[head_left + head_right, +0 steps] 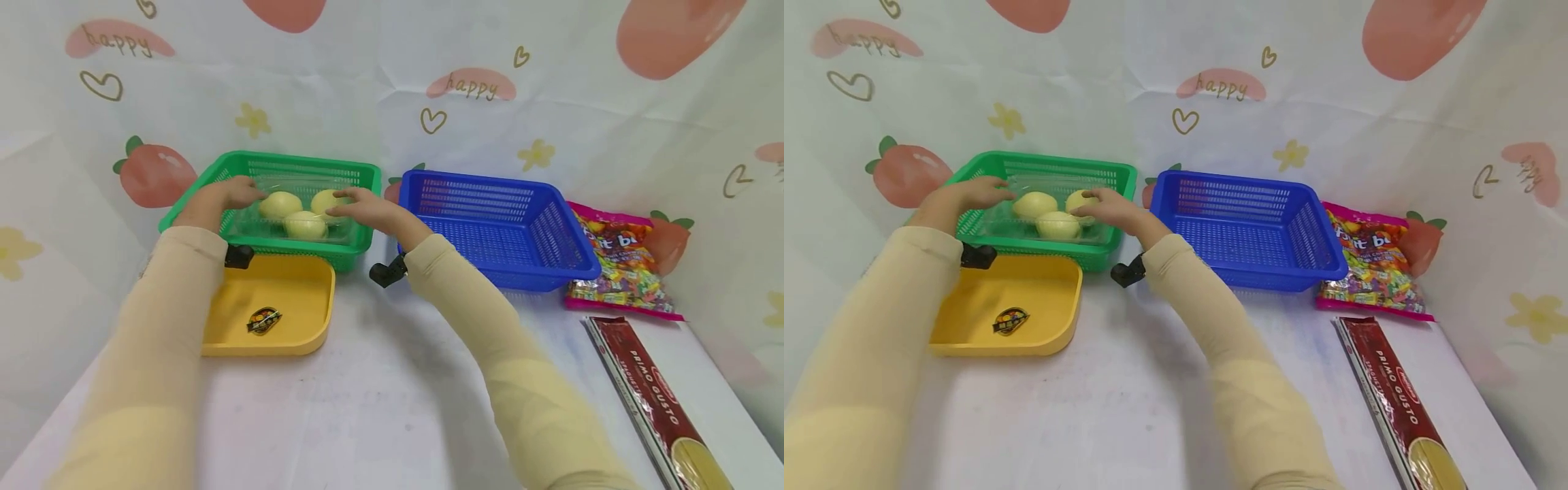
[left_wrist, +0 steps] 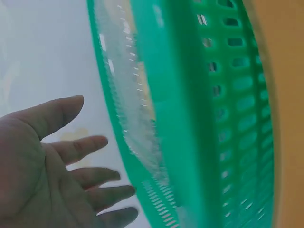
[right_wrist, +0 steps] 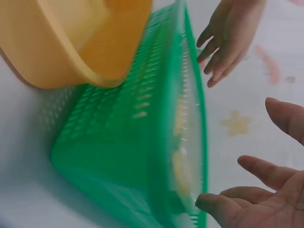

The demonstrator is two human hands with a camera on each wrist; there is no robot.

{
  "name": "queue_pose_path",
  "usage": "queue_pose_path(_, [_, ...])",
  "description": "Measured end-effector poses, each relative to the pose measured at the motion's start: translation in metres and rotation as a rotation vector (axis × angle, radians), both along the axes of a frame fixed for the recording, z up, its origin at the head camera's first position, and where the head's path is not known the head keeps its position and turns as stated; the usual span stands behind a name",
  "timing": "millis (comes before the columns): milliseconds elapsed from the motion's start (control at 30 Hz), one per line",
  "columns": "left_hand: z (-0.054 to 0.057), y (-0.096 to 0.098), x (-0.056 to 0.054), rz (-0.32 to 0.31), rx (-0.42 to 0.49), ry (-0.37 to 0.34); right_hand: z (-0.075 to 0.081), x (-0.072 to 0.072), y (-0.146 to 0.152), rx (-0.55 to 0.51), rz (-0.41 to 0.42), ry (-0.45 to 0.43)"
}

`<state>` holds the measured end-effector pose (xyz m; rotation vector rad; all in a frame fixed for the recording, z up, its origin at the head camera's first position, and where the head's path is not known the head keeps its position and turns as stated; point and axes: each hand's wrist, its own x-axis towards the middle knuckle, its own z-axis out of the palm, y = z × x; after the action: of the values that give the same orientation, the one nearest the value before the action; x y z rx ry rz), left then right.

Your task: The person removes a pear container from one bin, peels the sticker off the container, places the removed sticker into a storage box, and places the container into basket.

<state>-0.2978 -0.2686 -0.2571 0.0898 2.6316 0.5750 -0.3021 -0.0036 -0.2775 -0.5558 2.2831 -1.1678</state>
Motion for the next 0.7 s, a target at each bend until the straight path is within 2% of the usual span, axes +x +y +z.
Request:
queue_pose_path(133, [0.005, -0.003, 0.005, 0.003, -0.022, 0.077, 0.006, 0.006, 0.021, 0.004, 0.033, 0.04])
queue_pose_path(267, [0.006, -0.007, 0.011, -0.003, -0.036, 0.173, 0.008, 0.013, 0.049, 0.065, 0.017, 0.085])
queue_pose_path(500, [0.003, -0.009, 0.026, 0.014, -0.084, 0.392, 0.001, 0.028, 0.094, 0.076, -0.003, 0.118])
queue_pose_path(700, [0.002, -0.004, 0.043, 0.005, -0.173, 0.517, -0.006, 0.049, 0.13, 0.13, -0.05, 0.2])
